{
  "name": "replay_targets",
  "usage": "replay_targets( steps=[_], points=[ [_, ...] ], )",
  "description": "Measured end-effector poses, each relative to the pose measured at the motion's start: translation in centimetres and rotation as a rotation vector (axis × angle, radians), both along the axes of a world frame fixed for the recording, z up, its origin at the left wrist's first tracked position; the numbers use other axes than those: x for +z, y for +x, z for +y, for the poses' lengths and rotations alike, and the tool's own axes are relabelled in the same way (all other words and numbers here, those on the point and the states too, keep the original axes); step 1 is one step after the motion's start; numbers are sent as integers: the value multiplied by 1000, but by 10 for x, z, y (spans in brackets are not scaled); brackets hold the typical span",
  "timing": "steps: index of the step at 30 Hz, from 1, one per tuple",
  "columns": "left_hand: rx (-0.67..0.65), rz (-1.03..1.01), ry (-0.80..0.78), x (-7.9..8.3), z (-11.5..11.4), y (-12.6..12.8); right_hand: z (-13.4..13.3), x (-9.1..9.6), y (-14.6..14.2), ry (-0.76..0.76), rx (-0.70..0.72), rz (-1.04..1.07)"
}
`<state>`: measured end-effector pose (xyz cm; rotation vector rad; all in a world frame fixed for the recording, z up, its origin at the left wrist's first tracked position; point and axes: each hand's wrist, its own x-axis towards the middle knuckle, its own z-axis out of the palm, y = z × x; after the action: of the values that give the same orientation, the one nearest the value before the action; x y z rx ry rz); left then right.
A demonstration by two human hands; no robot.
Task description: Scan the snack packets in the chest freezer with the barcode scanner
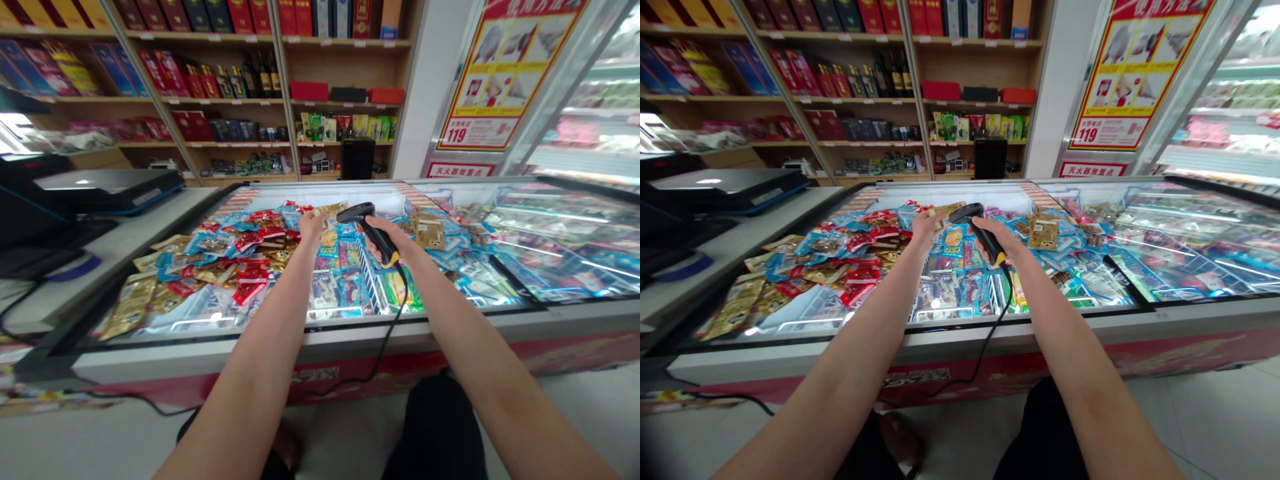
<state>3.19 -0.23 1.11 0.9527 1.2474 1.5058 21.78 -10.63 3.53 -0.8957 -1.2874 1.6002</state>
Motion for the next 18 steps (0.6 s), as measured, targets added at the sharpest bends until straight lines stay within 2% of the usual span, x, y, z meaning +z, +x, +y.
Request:
replay_targets(
  steps=[10, 18],
  points=[
    [7, 31, -14, 3, -4, 0, -1, 0, 1, -3, 13, -3],
    [4, 59, 45, 1, 0, 2, 4, -4, 2, -22, -35, 18]
  ],
)
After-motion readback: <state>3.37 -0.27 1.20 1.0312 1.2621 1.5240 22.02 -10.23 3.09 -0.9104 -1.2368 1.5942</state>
